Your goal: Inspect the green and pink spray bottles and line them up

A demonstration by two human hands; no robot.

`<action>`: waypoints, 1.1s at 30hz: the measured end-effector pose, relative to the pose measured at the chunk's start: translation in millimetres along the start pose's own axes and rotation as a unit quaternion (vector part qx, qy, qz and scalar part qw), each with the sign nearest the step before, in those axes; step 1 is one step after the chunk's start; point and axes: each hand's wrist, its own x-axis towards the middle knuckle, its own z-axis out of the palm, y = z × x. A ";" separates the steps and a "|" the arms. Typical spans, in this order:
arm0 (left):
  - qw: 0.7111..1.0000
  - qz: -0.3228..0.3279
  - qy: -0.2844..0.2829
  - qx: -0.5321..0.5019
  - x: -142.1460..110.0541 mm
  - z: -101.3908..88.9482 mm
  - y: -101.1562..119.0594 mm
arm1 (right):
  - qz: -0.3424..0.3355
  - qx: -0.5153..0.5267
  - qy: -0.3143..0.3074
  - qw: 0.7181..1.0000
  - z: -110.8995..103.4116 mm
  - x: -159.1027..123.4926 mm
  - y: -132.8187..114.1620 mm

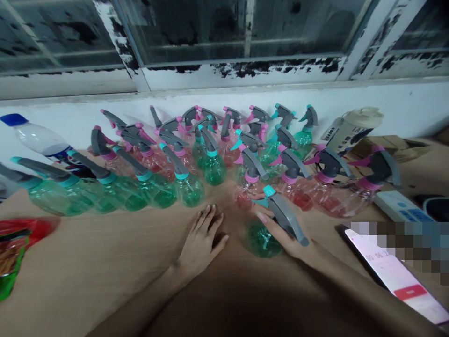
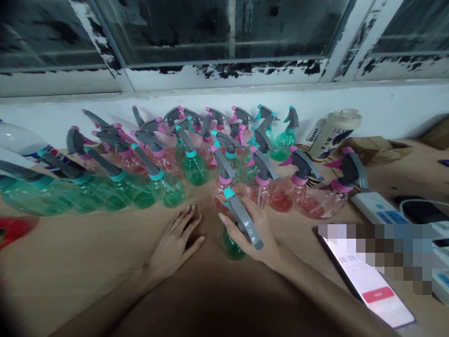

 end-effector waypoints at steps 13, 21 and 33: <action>1.000 0.004 -0.001 0.001 -0.3 2.8 -2.5 | -0.043 -0.031 -0.019 0.998 -6.0 5.8 -10.8; 1.000 0.008 0.010 -0.001 0.0 4.4 -3.8 | -0.076 -0.061 0.014 0.995 -8.1 4.9 -7.8; 1.000 0.007 0.005 -0.008 0.4 2.8 -4.1 | -0.083 -0.029 0.018 0.996 -8.9 -6.9 -12.3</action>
